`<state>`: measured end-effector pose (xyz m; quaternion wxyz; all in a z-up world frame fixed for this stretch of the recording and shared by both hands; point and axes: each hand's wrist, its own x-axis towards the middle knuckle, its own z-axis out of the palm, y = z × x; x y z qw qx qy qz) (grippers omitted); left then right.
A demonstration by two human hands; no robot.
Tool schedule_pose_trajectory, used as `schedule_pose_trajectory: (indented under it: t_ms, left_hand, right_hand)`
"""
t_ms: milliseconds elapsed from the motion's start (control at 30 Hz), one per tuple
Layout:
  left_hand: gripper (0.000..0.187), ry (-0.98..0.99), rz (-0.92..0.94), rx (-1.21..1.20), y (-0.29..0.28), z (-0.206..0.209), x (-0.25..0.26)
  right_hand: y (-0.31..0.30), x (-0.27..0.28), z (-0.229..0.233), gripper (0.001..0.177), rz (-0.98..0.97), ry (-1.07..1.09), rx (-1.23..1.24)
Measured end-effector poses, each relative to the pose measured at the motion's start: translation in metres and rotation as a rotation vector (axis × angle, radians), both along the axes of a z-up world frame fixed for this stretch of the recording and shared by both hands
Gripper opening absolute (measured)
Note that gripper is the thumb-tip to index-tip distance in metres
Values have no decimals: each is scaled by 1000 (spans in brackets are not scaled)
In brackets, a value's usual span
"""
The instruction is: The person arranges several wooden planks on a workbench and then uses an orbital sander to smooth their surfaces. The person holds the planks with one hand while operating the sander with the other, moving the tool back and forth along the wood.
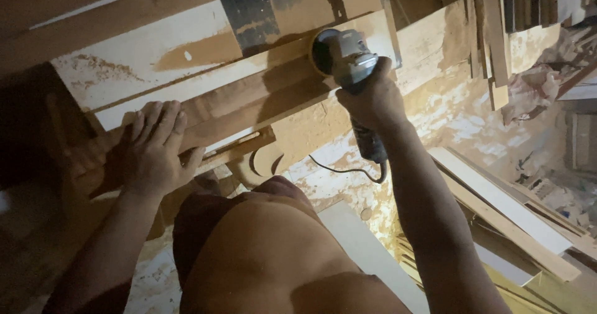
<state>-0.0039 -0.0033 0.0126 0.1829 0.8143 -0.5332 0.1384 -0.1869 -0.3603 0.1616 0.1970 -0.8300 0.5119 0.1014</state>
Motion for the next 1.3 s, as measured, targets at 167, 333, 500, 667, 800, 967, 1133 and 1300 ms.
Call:
schedule_pose_trajectory:
  t_ms: [167, 333, 500, 667, 800, 967, 1133, 1300]
  left_hand:
    - [59, -15, -25, -64, 0, -2, 2]
    - [66, 17, -4, -81, 2, -15, -2]
    - [65, 32, -51, -60, 3, -19, 4]
    - [56, 48, -35, 5, 14, -63, 9]
    - [76, 163, -41, -98, 5, -33, -1]
    - [65, 134, -39, -94, 3, -23, -1]
    - [65, 79, -7, -71, 3, -32, -3]
    - [66, 61, 5, -25, 6, -27, -4]
  right_hand:
    - [32, 17, 2, 74, 147, -107, 77]
    - [72, 30, -15, 72, 244, -140, 26]
    - [114, 48, -26, 68, 340, -93, -66]
    - [118, 54, -44, 72, 428, -120, -22]
    - [87, 46, -24, 72, 355, -112, -28]
    - [33, 26, 10, 63, 192, -119, 41]
    - [-31, -2, -16, 72, 56, -9, -40]
    - [-62, -23, -27, 76, 35, -9, -114]
